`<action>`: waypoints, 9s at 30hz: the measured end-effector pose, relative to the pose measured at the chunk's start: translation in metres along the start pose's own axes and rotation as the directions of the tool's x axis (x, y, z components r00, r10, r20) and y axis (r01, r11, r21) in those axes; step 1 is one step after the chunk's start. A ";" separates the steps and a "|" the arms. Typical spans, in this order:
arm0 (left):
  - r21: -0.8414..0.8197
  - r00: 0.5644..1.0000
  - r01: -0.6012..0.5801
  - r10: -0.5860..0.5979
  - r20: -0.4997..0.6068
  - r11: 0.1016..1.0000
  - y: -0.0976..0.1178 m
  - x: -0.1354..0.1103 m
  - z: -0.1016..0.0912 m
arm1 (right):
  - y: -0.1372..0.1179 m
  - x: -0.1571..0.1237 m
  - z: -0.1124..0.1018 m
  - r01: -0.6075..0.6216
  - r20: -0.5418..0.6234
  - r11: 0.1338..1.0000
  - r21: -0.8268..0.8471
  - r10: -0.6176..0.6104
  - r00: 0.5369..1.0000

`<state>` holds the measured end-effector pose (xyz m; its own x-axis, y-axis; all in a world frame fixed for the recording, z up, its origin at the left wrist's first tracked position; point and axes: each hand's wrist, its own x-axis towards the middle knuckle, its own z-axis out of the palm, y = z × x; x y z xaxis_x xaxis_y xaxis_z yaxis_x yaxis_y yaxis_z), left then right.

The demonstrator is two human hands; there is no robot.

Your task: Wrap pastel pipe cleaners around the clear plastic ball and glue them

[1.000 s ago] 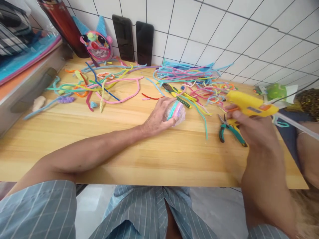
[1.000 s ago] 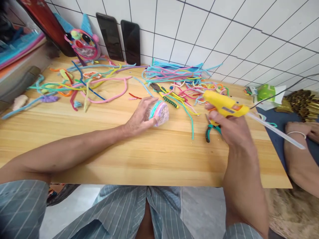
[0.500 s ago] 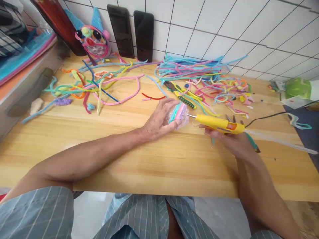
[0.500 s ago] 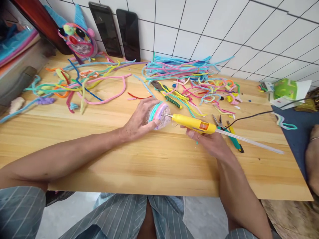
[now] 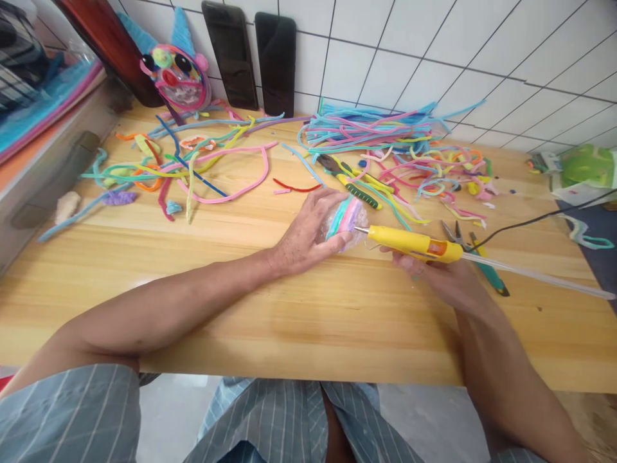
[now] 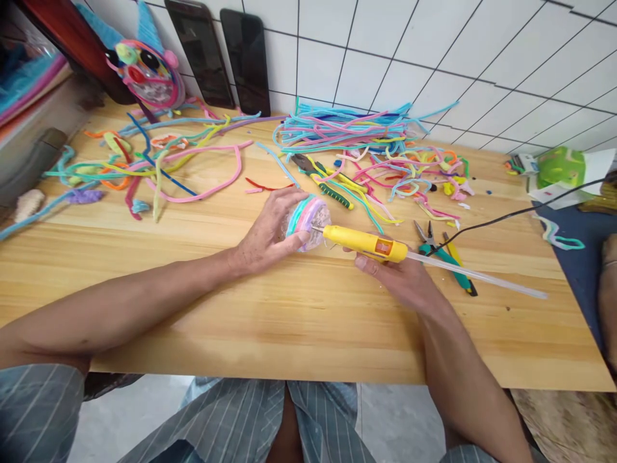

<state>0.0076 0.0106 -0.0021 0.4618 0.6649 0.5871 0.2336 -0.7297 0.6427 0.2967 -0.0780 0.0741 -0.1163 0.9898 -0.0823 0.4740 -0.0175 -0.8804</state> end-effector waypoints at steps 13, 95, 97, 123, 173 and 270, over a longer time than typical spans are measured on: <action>-0.015 1.000 -0.026 0.026 0.004 1.000 0.000 0.001 -0.001 | 0.007 0.002 0.000 -0.022 -0.087 0.999 0.046 0.026 0.996; -0.007 1.000 -0.013 0.013 -0.001 1.000 -0.004 0.004 -0.003 | 0.010 -0.006 0.007 0.029 -0.151 0.999 -0.014 -0.031 0.988; -0.019 1.000 -0.024 0.024 -0.010 1.000 -0.004 0.004 -0.003 | 0.009 -0.006 0.010 0.021 -0.140 1.000 0.012 -0.019 0.990; -0.012 1.000 -0.003 0.003 -0.006 1.000 -0.010 0.005 -0.003 | 0.009 -0.006 0.015 0.104 -0.149 0.990 -0.095 -0.118 0.982; -0.025 1.000 -0.022 0.022 -0.016 0.999 -0.012 0.006 -0.001 | 0.010 -0.008 0.023 0.180 -0.111 0.980 -0.081 -0.188 0.976; -0.008 0.999 -0.014 0.014 0.039 1.000 -0.006 0.008 -0.005 | 0.003 -0.002 0.020 0.033 -0.154 0.999 0.010 -0.031 0.988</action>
<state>0.0055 0.0209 0.0010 0.4980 0.6478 0.5765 0.2202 -0.7375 0.6384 0.2811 -0.0825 0.0619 0.0051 0.9998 0.0179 0.4612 0.0135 -0.8872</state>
